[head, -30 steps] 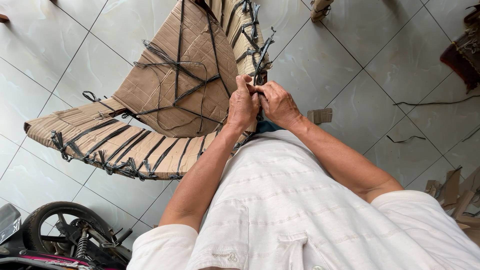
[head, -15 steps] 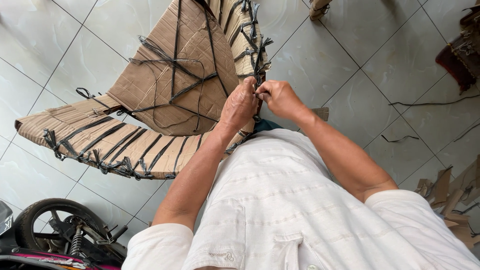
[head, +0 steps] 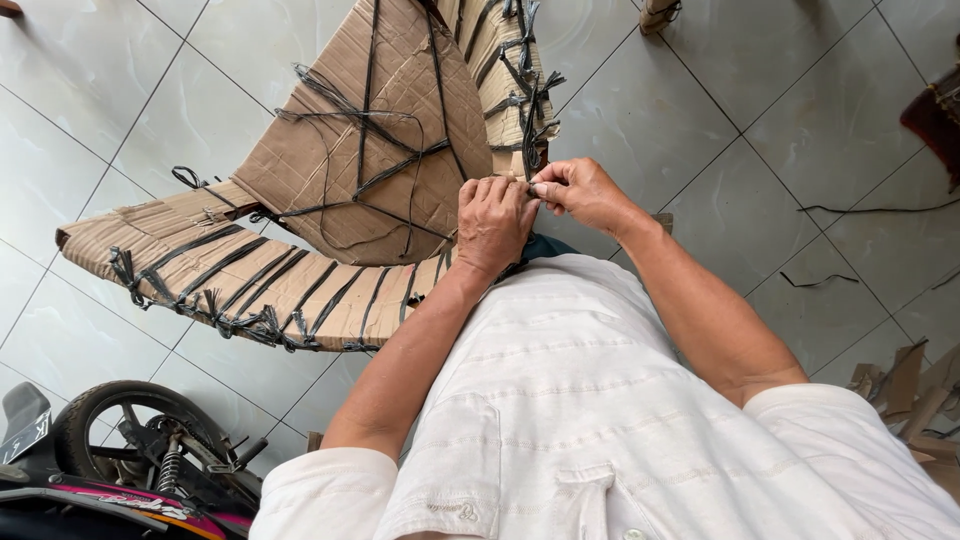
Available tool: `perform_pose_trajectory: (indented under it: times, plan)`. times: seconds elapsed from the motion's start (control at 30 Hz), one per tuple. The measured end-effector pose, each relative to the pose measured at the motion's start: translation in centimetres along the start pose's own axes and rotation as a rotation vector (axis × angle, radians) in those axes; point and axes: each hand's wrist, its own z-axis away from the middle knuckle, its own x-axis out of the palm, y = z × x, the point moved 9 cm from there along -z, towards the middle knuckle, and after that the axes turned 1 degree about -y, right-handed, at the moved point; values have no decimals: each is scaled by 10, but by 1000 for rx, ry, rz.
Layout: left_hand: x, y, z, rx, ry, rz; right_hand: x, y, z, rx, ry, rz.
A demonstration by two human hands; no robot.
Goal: Wrapping a wooden chair frame with cardboard and securing it with plastic straps.
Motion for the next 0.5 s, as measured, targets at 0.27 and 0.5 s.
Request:
perform_pose_trajectory:
  times: [0.27, 0.5]
  plan:
    - [11, 4, 3, 48, -38, -46, -2, 0, 3, 4, -5, 12]
    - [12, 4, 2, 36, -58, -53, -2, 6, 5, 15, 45, -33]
